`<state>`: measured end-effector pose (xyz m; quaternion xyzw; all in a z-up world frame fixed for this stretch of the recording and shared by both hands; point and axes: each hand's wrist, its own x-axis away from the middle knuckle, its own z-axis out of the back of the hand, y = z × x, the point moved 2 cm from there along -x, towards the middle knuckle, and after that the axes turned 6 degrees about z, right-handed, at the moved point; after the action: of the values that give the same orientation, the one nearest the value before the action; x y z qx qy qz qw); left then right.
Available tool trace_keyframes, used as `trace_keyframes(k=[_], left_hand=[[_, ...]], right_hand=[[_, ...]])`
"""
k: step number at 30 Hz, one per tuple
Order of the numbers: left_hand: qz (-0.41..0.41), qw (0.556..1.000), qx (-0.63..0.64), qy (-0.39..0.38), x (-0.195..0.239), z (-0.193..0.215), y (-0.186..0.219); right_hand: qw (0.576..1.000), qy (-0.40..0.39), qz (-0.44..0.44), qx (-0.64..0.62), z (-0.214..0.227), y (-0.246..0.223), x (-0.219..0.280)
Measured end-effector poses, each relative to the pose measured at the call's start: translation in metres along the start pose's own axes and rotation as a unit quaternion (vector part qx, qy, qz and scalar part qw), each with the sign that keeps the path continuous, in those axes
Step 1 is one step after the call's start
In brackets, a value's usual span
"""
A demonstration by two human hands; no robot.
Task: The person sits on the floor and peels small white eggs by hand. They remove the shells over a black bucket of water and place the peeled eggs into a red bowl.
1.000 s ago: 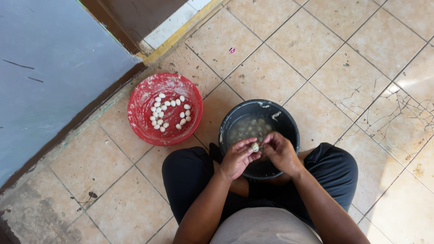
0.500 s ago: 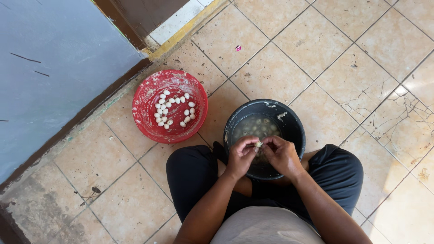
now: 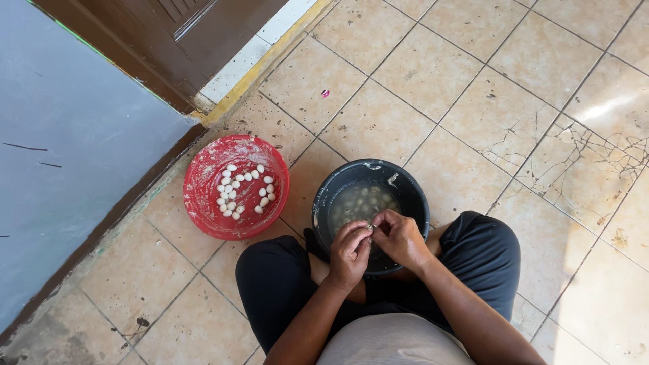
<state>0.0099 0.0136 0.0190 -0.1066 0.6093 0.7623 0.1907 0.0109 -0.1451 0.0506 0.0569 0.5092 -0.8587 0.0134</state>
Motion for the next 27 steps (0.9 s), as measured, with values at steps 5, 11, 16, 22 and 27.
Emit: trace_keyframes(k=[5, 11, 16, 22, 27], left_hand=[[0.196, 0.937, 0.288, -0.017, 0.007, -0.015, -0.023], [0.318, 0.816, 0.483, 0.001, 0.002, -0.016, -0.028], [0.336, 0.789, 0.513, -0.040, -0.005, -0.013, -0.014], [0.333, 0.801, 0.494, -0.060, -0.002, -0.018, -0.010], [0.330, 0.844, 0.418, -0.063, 0.004, -0.015, -0.012]], right_hand=[[0.998, -0.016, 0.007, -0.068, 0.005, 0.018, 0.003], [0.999, -0.005, -0.025, 0.024, 0.013, 0.043, -0.001], [0.989, 0.023, 0.138, 0.037, 0.026, 0.026, -0.001], [0.993, -0.066, 0.061, -0.076, 0.039, -0.007, 0.002], [0.978, -0.070, 0.197, 0.018, 0.046, -0.035, 0.005]])
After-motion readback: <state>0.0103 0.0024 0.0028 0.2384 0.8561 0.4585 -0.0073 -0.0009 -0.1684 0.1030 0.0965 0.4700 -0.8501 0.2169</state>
